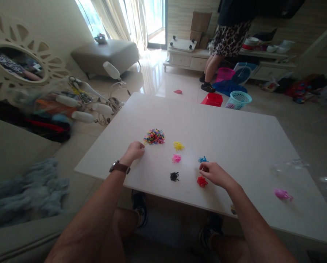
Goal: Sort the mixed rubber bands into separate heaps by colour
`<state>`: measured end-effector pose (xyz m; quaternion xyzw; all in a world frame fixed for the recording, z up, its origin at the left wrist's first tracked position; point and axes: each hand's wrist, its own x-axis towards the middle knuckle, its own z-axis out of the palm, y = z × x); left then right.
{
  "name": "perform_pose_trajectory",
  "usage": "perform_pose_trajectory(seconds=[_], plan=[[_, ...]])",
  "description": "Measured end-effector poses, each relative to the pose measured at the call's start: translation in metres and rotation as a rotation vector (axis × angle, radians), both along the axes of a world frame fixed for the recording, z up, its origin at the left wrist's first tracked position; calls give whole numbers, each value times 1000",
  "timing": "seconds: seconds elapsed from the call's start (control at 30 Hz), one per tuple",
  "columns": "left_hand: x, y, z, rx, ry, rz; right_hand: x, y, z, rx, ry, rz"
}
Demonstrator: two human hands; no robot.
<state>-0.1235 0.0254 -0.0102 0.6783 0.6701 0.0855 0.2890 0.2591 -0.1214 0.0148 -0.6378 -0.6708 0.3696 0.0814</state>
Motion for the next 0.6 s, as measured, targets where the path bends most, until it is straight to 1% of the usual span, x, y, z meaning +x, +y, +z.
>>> perform_pose_trajectory(seconds=[0.07, 0.13, 0.23, 0.33, 0.43, 0.6], plan=[[-2, 1, 4, 6, 16, 75, 1, 1, 1, 1, -8, 1], [-3, 1, 8, 29, 11, 110, 1, 1, 2, 0, -13, 3], [-3, -1, 15, 53, -74, 139, 1, 0, 4, -8, -10, 7], [-4, -2, 17, 57, -160, 191, 2, -1, 4, -7, -5, 11], [-7, -1, 13, 76, -139, 221, 3, -1, 3, 1, 2, 10], [-7, -1, -4, 105, 25, 147, 4, -3, 1, -16, 12, 19]])
